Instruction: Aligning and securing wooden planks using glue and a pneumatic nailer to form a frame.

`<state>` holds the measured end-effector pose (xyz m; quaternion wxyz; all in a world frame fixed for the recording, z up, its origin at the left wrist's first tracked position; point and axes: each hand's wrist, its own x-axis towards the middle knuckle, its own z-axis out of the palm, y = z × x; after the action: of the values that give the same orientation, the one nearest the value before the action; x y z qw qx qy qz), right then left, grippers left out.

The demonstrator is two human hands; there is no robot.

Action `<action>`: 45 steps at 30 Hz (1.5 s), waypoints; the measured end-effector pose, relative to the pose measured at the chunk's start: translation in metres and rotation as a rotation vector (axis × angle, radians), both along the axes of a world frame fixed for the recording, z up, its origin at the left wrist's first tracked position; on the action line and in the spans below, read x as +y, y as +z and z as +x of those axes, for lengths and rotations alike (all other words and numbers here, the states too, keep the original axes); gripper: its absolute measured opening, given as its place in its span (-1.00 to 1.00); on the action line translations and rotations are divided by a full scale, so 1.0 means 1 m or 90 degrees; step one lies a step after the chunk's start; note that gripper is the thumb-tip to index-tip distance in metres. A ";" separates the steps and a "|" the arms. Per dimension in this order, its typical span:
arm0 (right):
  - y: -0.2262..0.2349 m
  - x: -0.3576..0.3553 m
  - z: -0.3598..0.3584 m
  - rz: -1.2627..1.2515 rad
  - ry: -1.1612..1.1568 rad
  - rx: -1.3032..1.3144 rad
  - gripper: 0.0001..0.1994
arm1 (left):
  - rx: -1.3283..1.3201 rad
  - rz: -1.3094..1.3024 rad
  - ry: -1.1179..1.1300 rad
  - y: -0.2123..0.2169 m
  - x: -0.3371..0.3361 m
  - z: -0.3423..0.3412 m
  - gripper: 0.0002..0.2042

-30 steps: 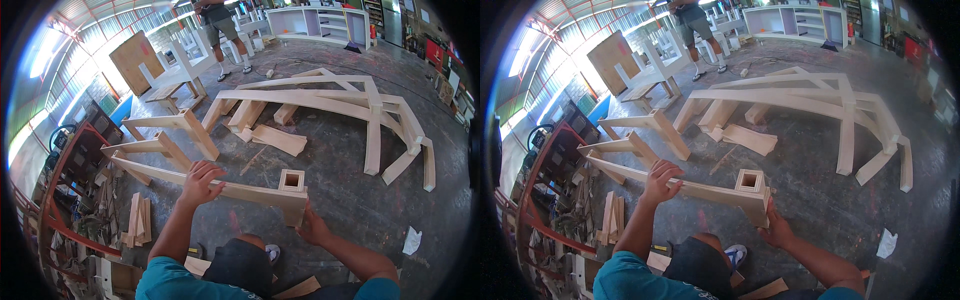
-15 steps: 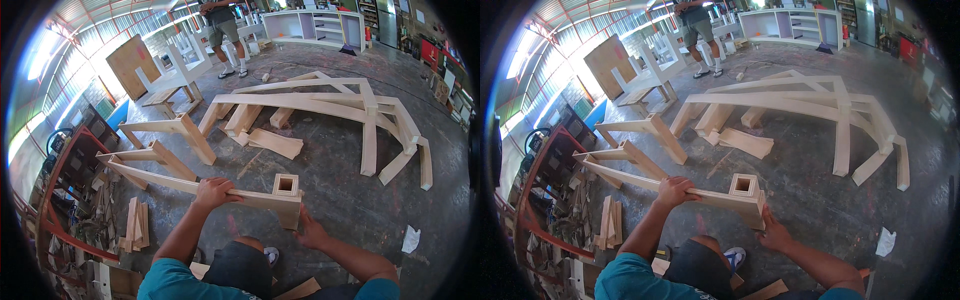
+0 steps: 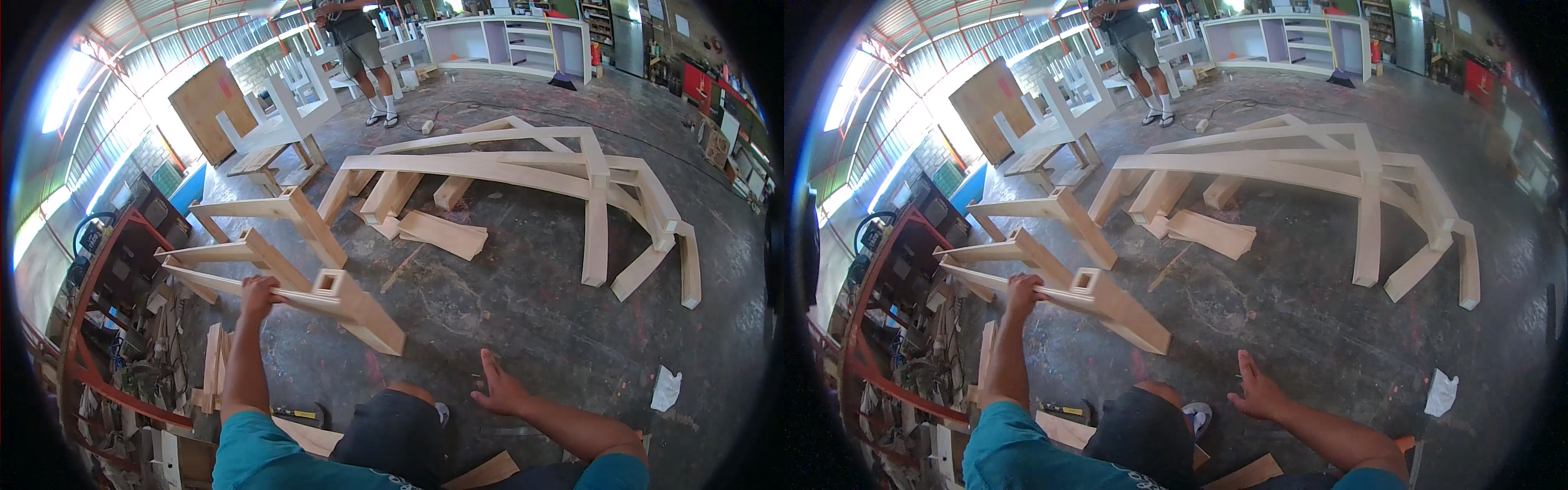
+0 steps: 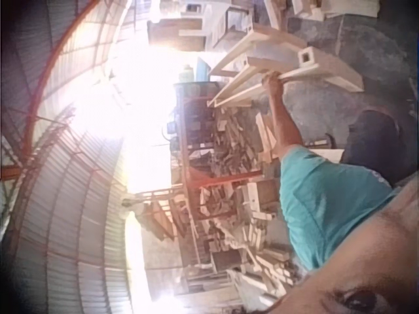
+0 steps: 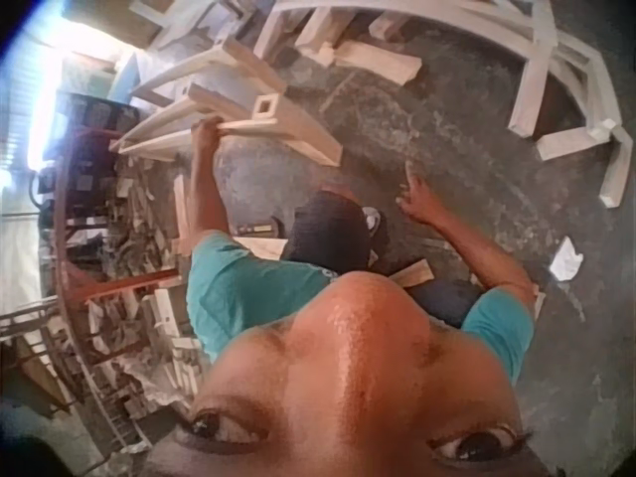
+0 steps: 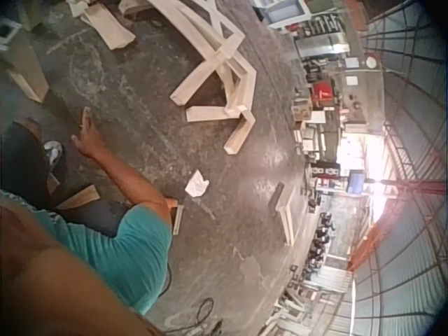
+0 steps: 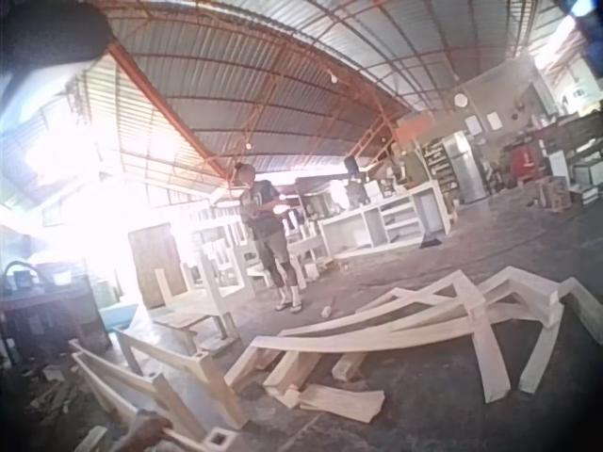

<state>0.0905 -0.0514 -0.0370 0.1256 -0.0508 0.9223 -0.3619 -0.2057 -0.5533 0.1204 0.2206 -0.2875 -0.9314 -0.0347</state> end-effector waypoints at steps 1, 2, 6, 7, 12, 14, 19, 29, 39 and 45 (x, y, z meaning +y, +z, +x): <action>-0.008 0.001 0.001 0.016 0.009 0.025 -0.02 | -0.028 -0.017 0.088 0.010 -0.011 0.003 -0.53; -0.012 0.003 0.002 0.032 0.019 0.049 -0.02 | -0.056 -0.034 0.178 0.016 -0.015 0.008 -0.52; -0.013 0.004 0.000 0.009 0.017 -0.007 -0.01 | -0.112 -0.021 0.138 0.027 0.002 0.033 -0.39; -0.024 0.005 0.001 0.026 0.015 0.039 -0.01 | -0.119 0.046 0.085 0.021 0.018 0.038 -0.33; -0.009 0.007 -0.002 -0.054 0.007 -0.034 0.00 | -0.143 0.244 0.012 -0.008 0.107 0.063 -0.29; -0.004 0.006 -0.003 -0.058 0.010 -0.064 0.00 | 0.077 0.115 0.097 -0.020 0.119 0.074 -0.39; -0.018 0.009 0.000 -0.006 0.015 -0.029 -0.01 | 0.089 0.118 0.117 -0.026 0.117 0.076 -0.45; -0.007 -0.005 -0.011 0.013 0.045 -0.088 0.00 | 0.144 0.209 0.052 -0.042 0.107 0.092 -0.52; -0.027 -0.008 -0.015 0.002 0.078 -0.086 0.01 | 0.148 0.197 0.054 -0.036 0.110 0.071 -0.54; -0.037 -0.010 -0.011 0.027 0.091 -0.074 0.02 | 0.173 0.165 0.175 -0.050 0.038 0.041 -0.58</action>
<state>0.0797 -0.0616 -0.0742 0.2054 -0.0931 0.9150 -0.3347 -0.1648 -0.5155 0.0706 0.3820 -0.1295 -0.9111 -0.0847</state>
